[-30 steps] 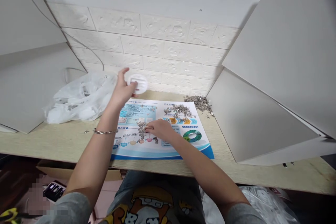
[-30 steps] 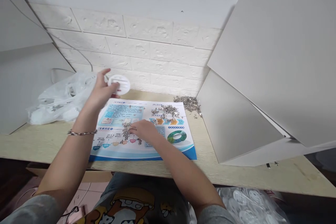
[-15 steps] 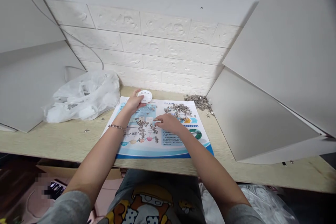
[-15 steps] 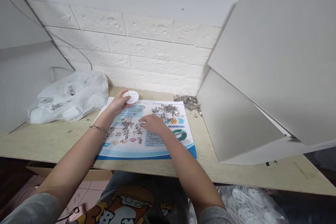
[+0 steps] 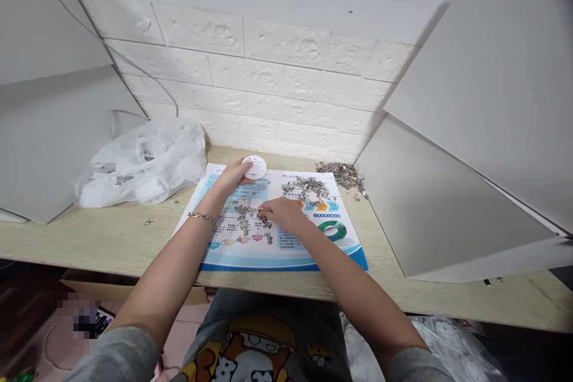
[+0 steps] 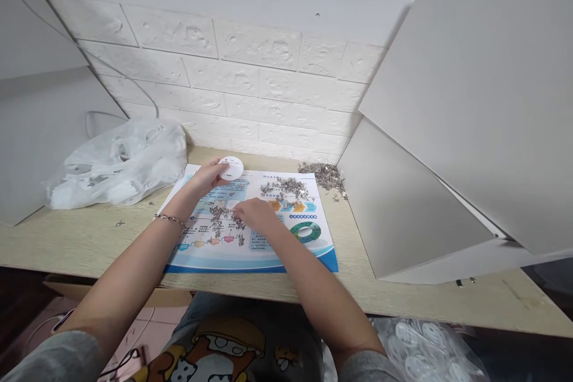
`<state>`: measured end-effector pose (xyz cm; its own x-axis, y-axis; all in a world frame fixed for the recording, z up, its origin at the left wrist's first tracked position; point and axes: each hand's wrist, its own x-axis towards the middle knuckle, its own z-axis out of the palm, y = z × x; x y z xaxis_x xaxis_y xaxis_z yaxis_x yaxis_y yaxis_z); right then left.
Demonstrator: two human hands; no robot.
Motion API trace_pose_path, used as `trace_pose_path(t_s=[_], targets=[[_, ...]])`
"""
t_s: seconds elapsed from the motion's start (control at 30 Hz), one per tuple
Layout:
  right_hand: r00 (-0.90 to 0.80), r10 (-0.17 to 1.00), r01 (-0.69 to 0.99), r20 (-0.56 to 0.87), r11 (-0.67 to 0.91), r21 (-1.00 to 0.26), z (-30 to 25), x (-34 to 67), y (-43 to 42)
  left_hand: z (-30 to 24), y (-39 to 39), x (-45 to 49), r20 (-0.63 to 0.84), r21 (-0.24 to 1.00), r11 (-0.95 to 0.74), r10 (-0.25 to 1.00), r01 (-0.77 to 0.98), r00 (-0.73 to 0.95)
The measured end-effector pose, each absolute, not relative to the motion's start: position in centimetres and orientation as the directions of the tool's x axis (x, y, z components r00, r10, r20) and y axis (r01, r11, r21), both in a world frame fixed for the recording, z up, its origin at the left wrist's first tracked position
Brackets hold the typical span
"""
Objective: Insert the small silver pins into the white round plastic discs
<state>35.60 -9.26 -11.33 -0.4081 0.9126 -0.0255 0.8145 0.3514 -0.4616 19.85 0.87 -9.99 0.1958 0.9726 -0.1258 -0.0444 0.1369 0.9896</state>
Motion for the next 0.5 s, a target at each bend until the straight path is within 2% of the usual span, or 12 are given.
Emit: trace_pose_path(t_s=[0.27, 0.4, 0.5], targets=[[-0.419, 0.908, 0.838, 0.005, 0.389, -0.383, -11.3, 35.4, -9.3, -9.2, 0.1, 20.1, -0.195, 0.953, 0.283, 0.85, -0.112, 0.489], [-0.366, 0.93, 0.835, 0.026, 0.341, -0.432, -10.9, 36.0, -9.3, -9.2, -0.1, 20.1, -0.159, 0.97, 0.229, 0.849, -0.08, 0.504], [-0.225, 0.973, 0.84, 0.058, 0.224, -0.495, -10.7, 36.7, -8.9, -9.1, -0.4, 20.1, -0.14, 0.983, 0.18, 0.831, -0.022, 0.538]])
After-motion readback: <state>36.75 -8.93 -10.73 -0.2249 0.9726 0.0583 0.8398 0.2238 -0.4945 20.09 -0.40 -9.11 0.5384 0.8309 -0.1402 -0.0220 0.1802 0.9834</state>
